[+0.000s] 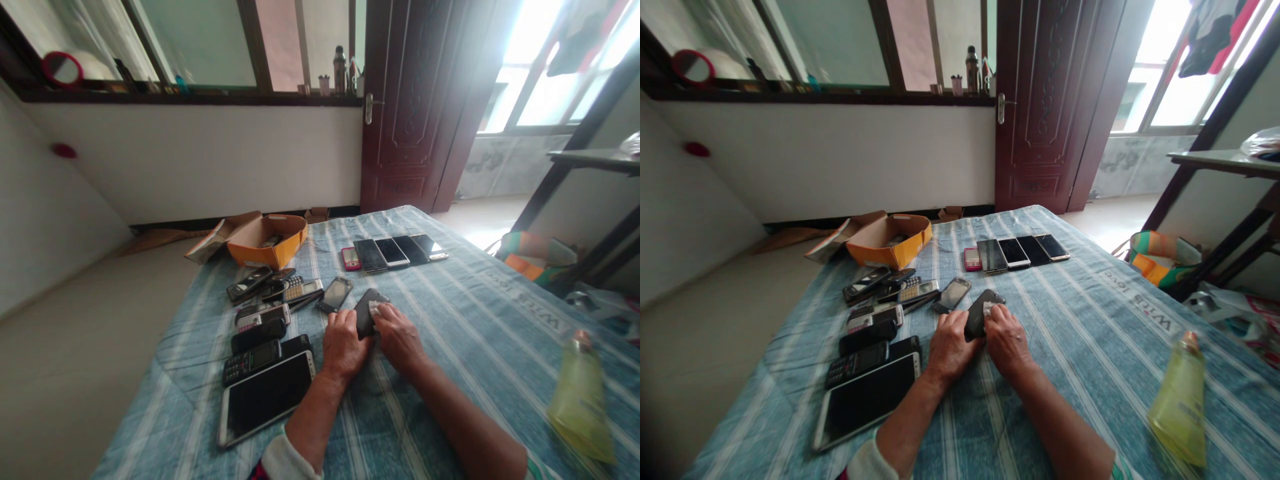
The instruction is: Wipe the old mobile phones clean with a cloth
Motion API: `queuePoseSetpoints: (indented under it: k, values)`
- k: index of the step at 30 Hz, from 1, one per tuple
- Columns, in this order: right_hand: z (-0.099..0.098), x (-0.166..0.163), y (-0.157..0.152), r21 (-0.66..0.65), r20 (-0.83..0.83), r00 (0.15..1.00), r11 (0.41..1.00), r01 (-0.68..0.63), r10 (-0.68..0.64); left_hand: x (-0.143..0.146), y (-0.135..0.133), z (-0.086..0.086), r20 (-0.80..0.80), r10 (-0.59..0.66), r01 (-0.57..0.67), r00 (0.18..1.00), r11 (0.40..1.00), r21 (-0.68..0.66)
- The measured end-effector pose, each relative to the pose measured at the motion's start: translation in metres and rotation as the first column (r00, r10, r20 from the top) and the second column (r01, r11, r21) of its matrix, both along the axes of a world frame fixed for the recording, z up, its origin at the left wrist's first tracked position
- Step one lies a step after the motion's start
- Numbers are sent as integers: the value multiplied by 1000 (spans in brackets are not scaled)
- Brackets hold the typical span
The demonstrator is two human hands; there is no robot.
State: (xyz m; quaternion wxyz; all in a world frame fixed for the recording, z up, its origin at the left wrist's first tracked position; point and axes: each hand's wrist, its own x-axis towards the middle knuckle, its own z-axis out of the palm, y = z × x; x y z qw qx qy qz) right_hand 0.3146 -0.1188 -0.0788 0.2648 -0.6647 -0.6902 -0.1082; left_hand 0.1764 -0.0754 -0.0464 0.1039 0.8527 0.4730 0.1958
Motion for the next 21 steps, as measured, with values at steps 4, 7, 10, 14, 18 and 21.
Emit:
queuePoseSetpoints:
  k: [4, 7, 10, 14, 18, 21]
  values:
    - [2, 11, 2, -14, -14, 997, 997, 75, -75, 0, 0, -1, -2, 2, -2, 1000, 1000, 18]
    - [1, 6, 1, 10, -32, 998, 999, 50, -50, 0, 0, -2, -3, 4, -4, 1000, 1000, 14]
    - [-1, -8, -2, 54, -39, 999, 998, -32, 34, -1, 1, -2, -5, -4, 4, 1000, 1000, 8]
    - [-4, -18, -4, 84, -28, 994, 991, -101, 103, -1, 1, -2, -8, -9, 9, 1000, 1000, 18]
    - [-5, -15, -4, 102, -54, 995, 992, -81, 87, -1, 1, -4, 1, -19, 19, 1000, 1000, 18]
    - [-6, -14, -4, 121, -63, 995, 990, -69, 77, -2, 1, -5, 3, -20, 20, 1000, 1000, 16]
